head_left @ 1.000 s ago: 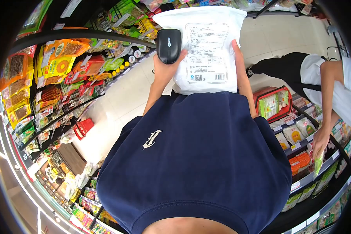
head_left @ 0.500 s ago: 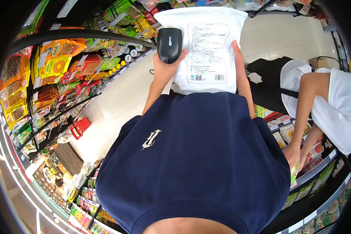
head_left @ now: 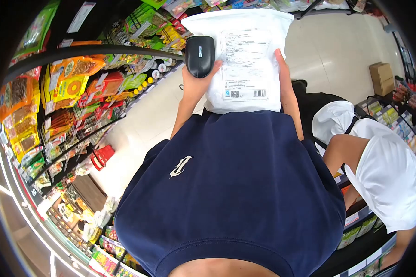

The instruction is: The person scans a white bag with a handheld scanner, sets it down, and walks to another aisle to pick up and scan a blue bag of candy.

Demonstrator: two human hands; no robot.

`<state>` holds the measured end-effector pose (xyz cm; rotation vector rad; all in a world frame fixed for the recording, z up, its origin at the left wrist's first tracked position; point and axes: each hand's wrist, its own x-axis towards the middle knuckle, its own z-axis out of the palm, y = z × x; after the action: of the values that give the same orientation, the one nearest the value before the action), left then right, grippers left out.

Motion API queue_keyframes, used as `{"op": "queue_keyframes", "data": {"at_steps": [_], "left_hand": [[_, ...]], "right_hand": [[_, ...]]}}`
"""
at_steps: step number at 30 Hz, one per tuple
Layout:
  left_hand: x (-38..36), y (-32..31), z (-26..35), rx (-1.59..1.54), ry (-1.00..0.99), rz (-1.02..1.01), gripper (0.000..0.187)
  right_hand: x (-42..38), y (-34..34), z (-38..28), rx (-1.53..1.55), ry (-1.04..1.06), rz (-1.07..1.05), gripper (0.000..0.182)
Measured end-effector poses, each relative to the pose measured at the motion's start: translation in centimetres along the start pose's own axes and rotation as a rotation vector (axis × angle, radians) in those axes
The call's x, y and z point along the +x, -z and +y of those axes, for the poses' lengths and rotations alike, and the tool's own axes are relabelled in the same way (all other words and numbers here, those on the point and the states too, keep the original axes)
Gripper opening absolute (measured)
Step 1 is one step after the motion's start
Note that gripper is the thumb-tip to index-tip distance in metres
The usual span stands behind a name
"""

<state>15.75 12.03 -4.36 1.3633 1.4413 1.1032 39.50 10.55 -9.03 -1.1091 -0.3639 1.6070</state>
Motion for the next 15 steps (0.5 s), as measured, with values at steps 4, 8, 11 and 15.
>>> {"op": "queue_keyframes", "data": {"at_steps": [4,8,11,15], "left_hand": [[1.4,0.1,-0.8,0.021,0.042,-0.064,0.038],[3.1,0.5,-0.6,0.018,0.057,-0.126,0.04],[4.8,0.4,0.9,-0.033,0.02,-0.155,0.039],[6.2,1.5,0.9,-0.02,0.0,-0.198,0.037]], "right_hand": [[0.1,-0.2,0.0,0.031,0.003,0.034,0.072],[0.1,-1.1,-0.6,0.041,-0.017,0.074,0.071],[0.9,-1.5,-0.6,0.066,0.019,0.091,0.071],[1.2,-2.9,-1.0,0.091,0.006,0.088,0.069]]}}
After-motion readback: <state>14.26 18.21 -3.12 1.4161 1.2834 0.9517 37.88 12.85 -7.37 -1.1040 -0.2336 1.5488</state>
